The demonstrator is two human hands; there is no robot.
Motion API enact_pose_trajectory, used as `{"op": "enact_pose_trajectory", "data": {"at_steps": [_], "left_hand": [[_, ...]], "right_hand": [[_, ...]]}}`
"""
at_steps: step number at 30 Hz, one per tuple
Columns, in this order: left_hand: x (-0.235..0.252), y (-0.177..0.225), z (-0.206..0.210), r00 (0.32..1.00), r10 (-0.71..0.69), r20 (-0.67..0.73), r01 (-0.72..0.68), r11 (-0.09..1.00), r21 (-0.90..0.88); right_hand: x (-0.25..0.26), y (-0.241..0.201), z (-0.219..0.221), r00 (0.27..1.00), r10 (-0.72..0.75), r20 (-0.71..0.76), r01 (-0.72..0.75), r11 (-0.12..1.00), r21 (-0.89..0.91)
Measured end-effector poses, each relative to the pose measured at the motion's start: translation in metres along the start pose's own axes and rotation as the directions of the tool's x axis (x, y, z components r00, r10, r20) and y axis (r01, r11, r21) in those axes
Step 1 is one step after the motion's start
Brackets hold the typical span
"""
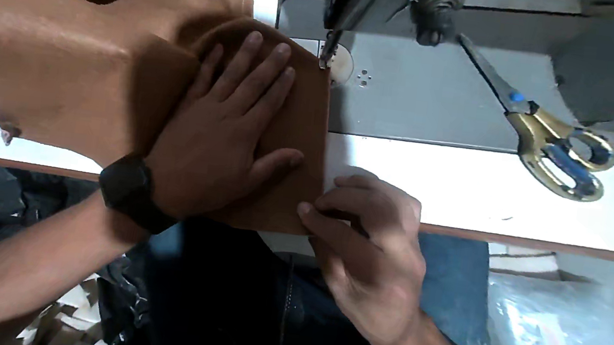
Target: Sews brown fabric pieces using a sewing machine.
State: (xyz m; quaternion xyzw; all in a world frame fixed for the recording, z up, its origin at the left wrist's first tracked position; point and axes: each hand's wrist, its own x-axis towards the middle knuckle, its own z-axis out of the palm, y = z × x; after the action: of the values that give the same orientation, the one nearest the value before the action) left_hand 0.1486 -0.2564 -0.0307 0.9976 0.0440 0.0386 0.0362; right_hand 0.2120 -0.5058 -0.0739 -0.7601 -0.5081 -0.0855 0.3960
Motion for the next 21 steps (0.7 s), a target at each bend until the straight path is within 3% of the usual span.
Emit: {"op": "enact_pose_trajectory", "data": {"at_steps": [5,17,21], "left_hand": [[-0.002,0.004,0.001,1.000,-0.024,-0.004,0.023,0.999,-0.038],[-0.002,-0.005,0.001,1.000,0.011,0.014,-0.009,0.995,-0.097],[-0.002,-0.006,0.003,1.000,0.015,0.005,-0.015,0.994,-0.110]], "right_hand": [[-0.007,0.002,-0.004,0.999,0.010,-0.035,-0.011,1.000,-0.019],[-0.007,0.001,-0.009,0.999,0.024,0.031,-0.022,0.999,-0.046],[-0.002,0.018,-0.047,0.998,0.053,0.013,-0.054,0.998,0.025]]}}
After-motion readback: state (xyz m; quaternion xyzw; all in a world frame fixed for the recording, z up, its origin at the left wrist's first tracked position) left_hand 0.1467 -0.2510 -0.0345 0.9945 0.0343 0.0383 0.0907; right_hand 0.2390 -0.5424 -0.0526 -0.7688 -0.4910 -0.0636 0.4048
